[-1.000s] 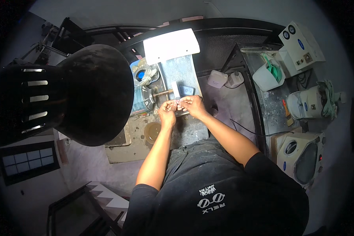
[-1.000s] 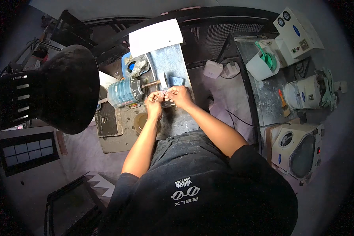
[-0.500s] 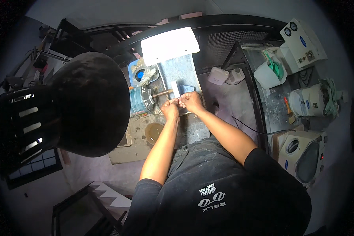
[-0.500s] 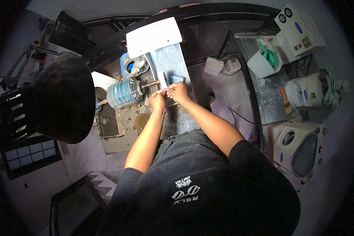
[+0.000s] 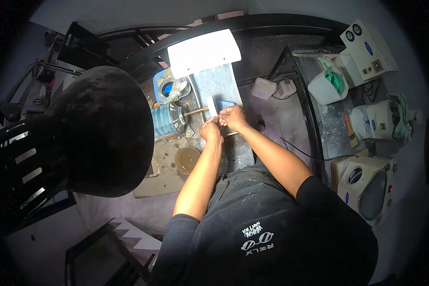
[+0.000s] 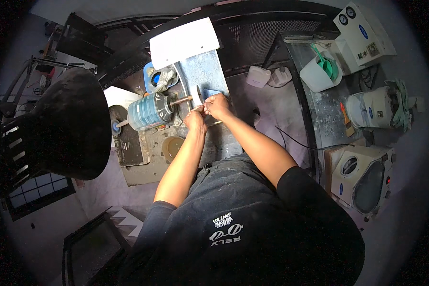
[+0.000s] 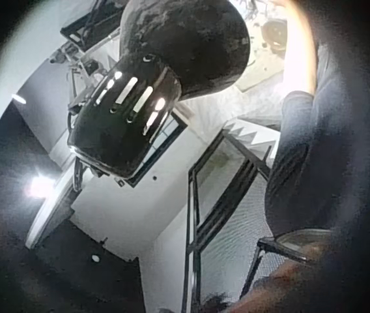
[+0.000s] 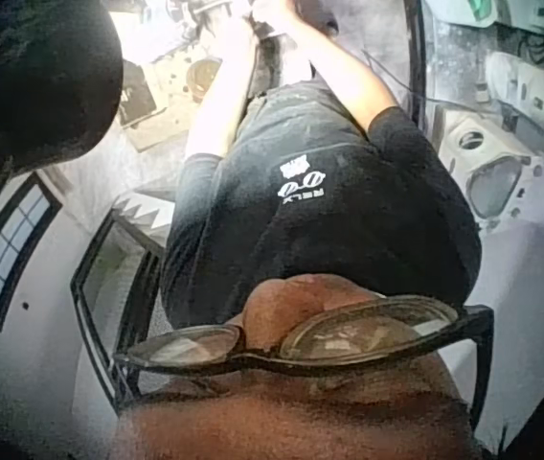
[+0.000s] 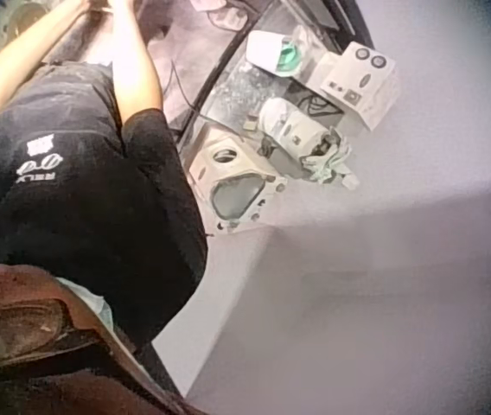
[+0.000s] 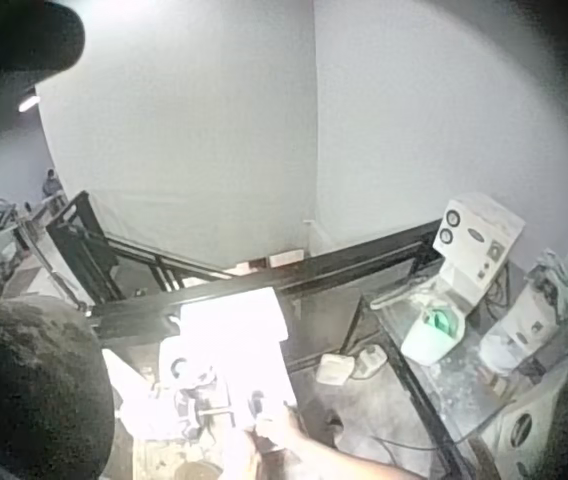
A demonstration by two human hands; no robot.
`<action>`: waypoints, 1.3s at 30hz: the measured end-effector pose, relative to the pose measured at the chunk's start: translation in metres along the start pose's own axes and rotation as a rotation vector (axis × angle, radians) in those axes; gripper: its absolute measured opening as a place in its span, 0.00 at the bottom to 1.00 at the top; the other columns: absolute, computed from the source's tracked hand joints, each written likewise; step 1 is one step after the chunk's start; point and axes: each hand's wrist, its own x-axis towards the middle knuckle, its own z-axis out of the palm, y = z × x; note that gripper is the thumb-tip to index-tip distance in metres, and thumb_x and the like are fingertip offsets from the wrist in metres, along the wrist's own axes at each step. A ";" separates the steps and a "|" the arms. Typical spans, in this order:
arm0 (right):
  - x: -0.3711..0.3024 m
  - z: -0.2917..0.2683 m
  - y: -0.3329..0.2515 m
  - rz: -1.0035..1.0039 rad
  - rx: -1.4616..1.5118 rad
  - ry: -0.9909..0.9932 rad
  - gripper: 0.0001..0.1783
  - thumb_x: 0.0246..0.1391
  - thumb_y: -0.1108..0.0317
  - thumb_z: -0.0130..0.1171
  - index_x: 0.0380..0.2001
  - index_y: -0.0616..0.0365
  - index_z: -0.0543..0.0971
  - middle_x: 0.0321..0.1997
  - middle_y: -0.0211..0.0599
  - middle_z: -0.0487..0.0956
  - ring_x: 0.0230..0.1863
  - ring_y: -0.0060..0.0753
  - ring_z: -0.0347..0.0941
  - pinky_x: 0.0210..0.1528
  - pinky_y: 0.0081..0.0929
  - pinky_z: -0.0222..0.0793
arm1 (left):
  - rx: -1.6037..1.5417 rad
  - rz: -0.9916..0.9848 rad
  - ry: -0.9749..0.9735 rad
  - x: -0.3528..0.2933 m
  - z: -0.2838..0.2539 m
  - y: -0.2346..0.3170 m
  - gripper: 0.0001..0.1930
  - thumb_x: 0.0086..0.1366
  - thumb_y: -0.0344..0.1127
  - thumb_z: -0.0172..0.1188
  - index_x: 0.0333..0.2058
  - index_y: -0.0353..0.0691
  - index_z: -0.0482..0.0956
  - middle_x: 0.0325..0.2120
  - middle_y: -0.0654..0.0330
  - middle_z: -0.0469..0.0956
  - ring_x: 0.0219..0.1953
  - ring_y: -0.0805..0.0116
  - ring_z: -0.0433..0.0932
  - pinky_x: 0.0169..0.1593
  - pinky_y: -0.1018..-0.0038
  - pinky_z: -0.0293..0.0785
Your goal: The person grinds a dental workpiece against a rotating wheel by hand, moves the overhead lamp, and walks across the room holding the workpiece.
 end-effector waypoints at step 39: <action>-0.009 0.000 0.006 -0.018 0.192 -0.062 0.05 0.48 0.75 0.59 0.24 0.69 0.77 0.21 0.39 0.78 0.18 0.21 0.73 0.19 0.18 0.69 | 0.183 -0.106 -0.148 0.022 -0.017 0.016 0.05 0.50 0.20 0.51 0.24 0.24 0.75 0.17 0.53 0.75 0.15 0.69 0.73 0.18 0.77 0.69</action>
